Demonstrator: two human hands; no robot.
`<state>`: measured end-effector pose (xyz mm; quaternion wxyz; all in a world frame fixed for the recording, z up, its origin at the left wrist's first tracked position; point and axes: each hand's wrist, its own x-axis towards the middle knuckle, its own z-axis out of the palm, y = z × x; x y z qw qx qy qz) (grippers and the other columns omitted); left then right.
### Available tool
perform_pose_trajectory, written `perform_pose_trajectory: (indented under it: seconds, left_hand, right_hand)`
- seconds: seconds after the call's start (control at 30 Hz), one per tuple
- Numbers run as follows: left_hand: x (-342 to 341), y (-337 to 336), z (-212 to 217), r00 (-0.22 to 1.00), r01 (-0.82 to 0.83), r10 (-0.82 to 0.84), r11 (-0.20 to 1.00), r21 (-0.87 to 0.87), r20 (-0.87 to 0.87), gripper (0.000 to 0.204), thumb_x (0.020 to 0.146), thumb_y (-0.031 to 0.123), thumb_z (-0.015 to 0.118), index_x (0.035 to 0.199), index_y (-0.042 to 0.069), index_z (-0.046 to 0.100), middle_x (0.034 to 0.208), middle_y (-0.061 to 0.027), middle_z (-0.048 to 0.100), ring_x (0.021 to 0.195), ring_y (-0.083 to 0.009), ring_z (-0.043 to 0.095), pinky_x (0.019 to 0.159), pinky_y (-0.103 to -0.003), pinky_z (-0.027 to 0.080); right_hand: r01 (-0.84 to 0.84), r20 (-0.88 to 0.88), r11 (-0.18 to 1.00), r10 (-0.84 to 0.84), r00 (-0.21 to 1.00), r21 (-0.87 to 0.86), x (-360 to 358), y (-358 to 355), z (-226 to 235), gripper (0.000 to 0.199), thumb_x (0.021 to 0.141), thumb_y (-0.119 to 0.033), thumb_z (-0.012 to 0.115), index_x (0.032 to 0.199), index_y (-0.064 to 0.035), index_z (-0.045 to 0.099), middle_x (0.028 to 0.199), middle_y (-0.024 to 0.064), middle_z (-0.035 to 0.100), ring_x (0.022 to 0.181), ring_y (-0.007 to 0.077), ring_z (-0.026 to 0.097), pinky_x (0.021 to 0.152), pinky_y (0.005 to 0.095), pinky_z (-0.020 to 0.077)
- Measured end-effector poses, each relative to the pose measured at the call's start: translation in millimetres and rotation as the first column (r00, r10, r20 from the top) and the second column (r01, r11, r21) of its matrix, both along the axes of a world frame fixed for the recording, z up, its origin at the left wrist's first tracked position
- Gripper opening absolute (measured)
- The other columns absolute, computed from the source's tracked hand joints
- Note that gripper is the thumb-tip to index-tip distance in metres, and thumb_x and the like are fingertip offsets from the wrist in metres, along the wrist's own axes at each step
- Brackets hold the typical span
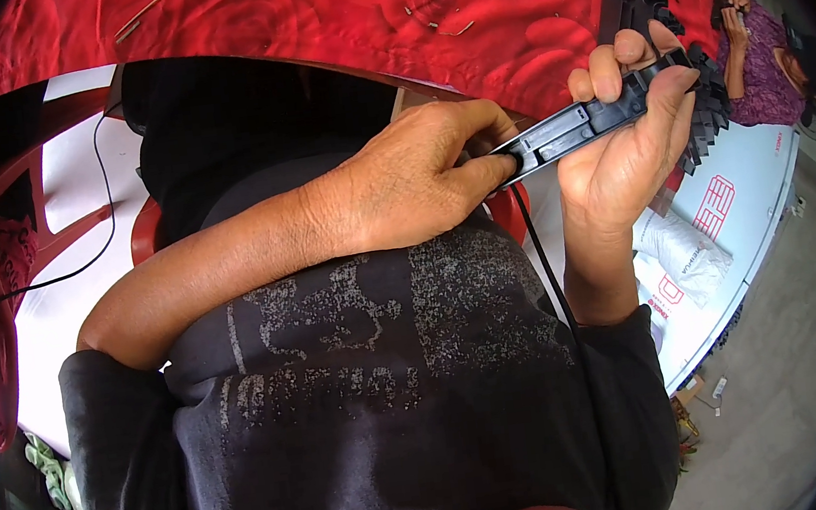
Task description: The person assembles small black mechanical components on a red surface, using a wrench to tighten the metal bits.
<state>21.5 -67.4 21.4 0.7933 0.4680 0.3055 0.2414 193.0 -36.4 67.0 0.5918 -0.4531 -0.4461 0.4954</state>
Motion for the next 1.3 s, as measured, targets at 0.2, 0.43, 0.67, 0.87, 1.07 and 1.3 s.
perform_pose_trajectory:
  seconds: [0.2, 0.43, 0.67, 0.87, 1.07, 1.3]
  left_hand:
    - [1, 0, 4, 0.998, -0.042, 0.044, 0.998, 0.038, -0.039, 0.023, 0.102, 0.016, 0.056, 0.116, -0.001, 0.060, 0.082, -0.0020, 0.059, 0.076, -0.0081, 0.054, 0.068, -0.026, 0.047]
    - [8, -2, 0, 0.994, -0.083, 0.090, 0.989, 0.119, -0.055, 0.023, 0.103, 0.020, 0.053, 0.111, -0.001, 0.059, 0.079, -0.0045, 0.061, 0.075, -0.0102, 0.060, 0.068, -0.028, 0.051]
    - [9, -3, -1, 0.995, -0.078, 0.083, 0.992, 0.102, -0.048, 0.023, 0.104, 0.021, 0.053, 0.110, -0.001, 0.058, 0.079, -0.0046, 0.061, 0.074, -0.0105, 0.060, 0.068, -0.028, 0.051]
    - [9, -3, 0, 0.997, -0.075, 0.077, 0.994, 0.076, -0.024, 0.023, 0.104, 0.021, 0.052, 0.110, -0.001, 0.058, 0.079, -0.0043, 0.061, 0.074, -0.0100, 0.059, 0.067, -0.027, 0.051]
    - [10, -3, -1, 0.997, -0.070, 0.071, 0.997, 0.041, -0.018, 0.022, 0.105, 0.019, 0.051, 0.111, -0.001, 0.057, 0.080, -0.0044, 0.061, 0.074, -0.0098, 0.060, 0.067, -0.027, 0.051]
    - [9, -4, 0, 0.997, -0.083, 0.083, 0.996, 0.036, 0.005, 0.024, 0.105, 0.020, 0.051, 0.111, -0.002, 0.057, 0.080, -0.0044, 0.061, 0.074, -0.0097, 0.060, 0.070, -0.026, 0.053]
  right_hand:
    - [-0.001, 0.001, 1.000, 0.001, 1.000, 0.022, 2, 1, -2, 0.046, 0.104, -0.042, 0.051, 0.127, -0.0023, 0.051, 0.099, 0.0076, 0.058, 0.073, 0.0140, 0.048, 0.063, 0.0297, 0.0416]
    - [-0.012, -0.017, 0.999, 0.013, 1.000, 0.042, 7, 4, -3, 0.044, 0.105, -0.043, 0.047, 0.126, -0.0043, 0.048, 0.098, 0.0101, 0.056, 0.070, 0.0162, 0.054, 0.059, 0.0329, 0.0506]
    - [-0.012, -0.018, 0.999, 0.013, 1.000, 0.045, 7, 3, -3, 0.043, 0.106, -0.042, 0.046, 0.126, -0.0042, 0.048, 0.097, 0.0103, 0.056, 0.070, 0.0162, 0.054, 0.058, 0.0327, 0.0505]
    - [0.000, -0.010, 0.999, 0.001, 1.000, 0.048, 7, 3, -3, 0.043, 0.106, -0.042, 0.046, 0.127, -0.0040, 0.047, 0.097, 0.0102, 0.056, 0.069, 0.0160, 0.053, 0.058, 0.0318, 0.0494]
    - [-0.007, -0.001, 0.999, 0.007, 1.000, 0.043, 5, 2, -4, 0.043, 0.106, -0.042, 0.046, 0.127, -0.0044, 0.047, 0.097, 0.0100, 0.056, 0.069, 0.0158, 0.053, 0.058, 0.0315, 0.0492]
    - [-0.004, 0.003, 0.999, 0.004, 1.000, 0.035, 6, 2, -4, 0.044, 0.106, -0.042, 0.046, 0.127, -0.0044, 0.047, 0.097, 0.0102, 0.056, 0.069, 0.0161, 0.053, 0.058, 0.0319, 0.0487]
